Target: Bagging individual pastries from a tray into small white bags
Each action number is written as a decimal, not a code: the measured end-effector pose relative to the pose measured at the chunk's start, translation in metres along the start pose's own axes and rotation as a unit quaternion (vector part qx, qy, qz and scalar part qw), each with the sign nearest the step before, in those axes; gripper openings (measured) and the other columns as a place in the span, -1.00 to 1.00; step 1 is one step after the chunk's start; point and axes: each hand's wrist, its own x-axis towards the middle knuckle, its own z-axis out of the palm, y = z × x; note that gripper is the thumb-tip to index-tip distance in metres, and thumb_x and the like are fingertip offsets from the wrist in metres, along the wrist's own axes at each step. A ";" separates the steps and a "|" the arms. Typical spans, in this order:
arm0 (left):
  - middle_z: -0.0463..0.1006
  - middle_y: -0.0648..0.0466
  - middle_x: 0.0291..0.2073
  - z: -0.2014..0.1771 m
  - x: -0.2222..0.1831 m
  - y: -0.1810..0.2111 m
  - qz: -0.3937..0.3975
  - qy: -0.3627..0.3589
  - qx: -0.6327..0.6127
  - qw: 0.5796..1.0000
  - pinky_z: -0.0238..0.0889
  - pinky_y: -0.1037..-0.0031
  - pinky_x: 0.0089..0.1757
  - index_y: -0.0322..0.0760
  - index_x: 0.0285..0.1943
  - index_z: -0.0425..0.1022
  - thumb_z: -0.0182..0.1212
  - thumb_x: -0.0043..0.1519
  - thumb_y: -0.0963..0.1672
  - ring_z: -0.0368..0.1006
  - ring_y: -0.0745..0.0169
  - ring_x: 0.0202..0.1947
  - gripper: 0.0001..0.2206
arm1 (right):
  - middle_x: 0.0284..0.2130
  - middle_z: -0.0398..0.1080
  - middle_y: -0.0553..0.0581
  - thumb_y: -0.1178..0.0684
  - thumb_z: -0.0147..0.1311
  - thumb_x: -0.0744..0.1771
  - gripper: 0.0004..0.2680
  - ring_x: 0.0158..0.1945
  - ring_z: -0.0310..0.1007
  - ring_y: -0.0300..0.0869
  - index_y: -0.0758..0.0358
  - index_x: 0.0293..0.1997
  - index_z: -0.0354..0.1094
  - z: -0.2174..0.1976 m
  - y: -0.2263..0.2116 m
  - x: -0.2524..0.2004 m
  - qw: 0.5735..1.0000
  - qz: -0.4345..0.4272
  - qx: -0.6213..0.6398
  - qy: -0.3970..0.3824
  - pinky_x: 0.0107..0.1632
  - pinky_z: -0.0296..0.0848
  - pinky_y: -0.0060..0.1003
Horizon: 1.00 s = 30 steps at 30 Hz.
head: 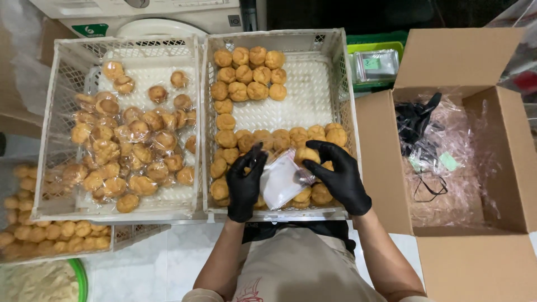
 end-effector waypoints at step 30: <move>0.68 -0.14 -0.05 0.011 -0.045 0.028 0.219 -0.228 -0.001 0.949 0.44 0.25 0.02 -0.32 0.12 0.63 0.59 -0.02 -0.26 0.61 -0.02 0.00 -0.52 | -0.22 0.62 0.26 0.22 0.32 0.27 -0.91 -0.13 0.65 -0.01 0.33 -0.20 0.62 -0.019 -0.033 -0.009 0.983 -0.127 0.000 -0.129 -0.06 0.58 -0.18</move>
